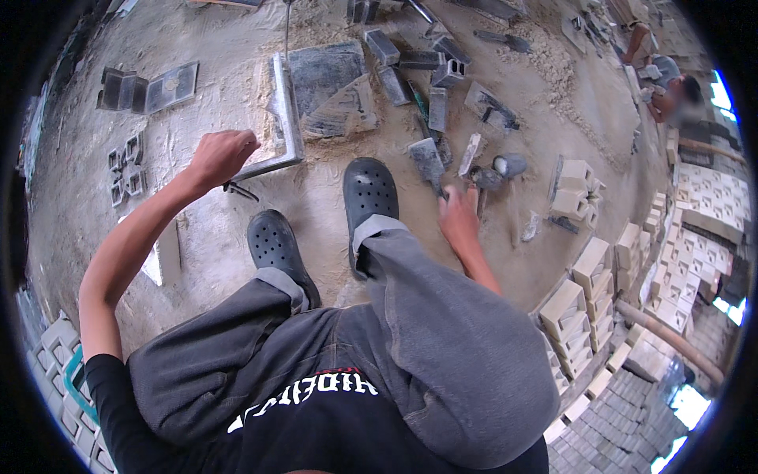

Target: The person assembles a ventilation block mold by placing geometric inserts into a square frame, applies a release agent or sand, and ensures the parts are properly seated before lifting the completed unit.

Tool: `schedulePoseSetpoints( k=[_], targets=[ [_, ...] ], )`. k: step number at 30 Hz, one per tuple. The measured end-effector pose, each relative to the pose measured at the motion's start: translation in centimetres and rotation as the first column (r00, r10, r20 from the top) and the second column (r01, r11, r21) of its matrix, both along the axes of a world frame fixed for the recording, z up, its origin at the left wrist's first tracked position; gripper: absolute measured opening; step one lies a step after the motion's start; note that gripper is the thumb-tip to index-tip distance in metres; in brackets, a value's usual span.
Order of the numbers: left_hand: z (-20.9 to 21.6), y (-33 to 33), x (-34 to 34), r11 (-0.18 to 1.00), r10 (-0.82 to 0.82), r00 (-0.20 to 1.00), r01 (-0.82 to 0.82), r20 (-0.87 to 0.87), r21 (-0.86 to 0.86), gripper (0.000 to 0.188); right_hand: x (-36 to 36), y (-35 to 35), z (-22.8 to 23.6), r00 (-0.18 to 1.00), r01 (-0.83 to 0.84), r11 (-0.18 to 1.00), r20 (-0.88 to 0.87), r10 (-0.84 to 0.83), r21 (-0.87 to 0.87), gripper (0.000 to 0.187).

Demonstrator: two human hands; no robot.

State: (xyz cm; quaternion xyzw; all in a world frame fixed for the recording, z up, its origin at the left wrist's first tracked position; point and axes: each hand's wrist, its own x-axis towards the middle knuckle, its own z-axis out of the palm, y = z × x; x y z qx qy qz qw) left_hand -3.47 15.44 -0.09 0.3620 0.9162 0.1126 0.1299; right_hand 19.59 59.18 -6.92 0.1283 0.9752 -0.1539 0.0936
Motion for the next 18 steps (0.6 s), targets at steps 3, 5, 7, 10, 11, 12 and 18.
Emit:
schedulePoseSetpoints(
  k=[3,5,7,10,11,12,18],
  targets=[
    [-0.9,-0.1,0.0,1.000,0.006,0.999,-0.007,-0.033,-0.007,0.039,-5.0,-2.5,1.3,0.980,0.147,0.876,-0.051,-0.192,-0.460,0.032],
    [-0.7,-0.3,-0.3,1.000,0.016,1.000,-0.017,-0.025,-0.026,0.043,-7.9,-5.3,0.1,0.965,0.074,0.840,-0.175,-0.196,-0.537,0.041],
    [-0.8,-1.2,-0.2,1.000,0.021,0.998,-0.021,-0.059,0.001,0.047,-10.4,-9.2,0.5,0.883,-0.333,0.910,-0.421,0.208,-0.249,0.045],
    [-0.9,-0.8,-0.6,0.999,0.045,0.999,-0.045,-0.031,-0.014,0.046,-12.9,-8.0,-3.5,0.887,-0.399,0.911,-0.209,0.413,0.104,0.049],
    [-1.0,-0.8,-0.3,0.998,0.052,0.998,-0.052,-0.029,-0.028,0.046,-14.1,-7.2,-4.0,0.918,-0.224,0.974,-0.330,0.219,0.024,0.052],
    [-0.8,-0.9,-0.6,0.998,0.056,0.998,-0.058,-0.041,-0.036,0.045,-16.0,-6.2,-3.6,0.898,-0.047,0.996,-0.439,0.011,-0.071,0.056],
    [-1.2,-2.1,-0.6,0.987,0.057,0.993,-0.041,-0.106,0.154,0.030,-15.7,-9.9,-0.4,0.695,-0.560,0.828,-0.520,0.497,0.043,0.044]
  ],
)
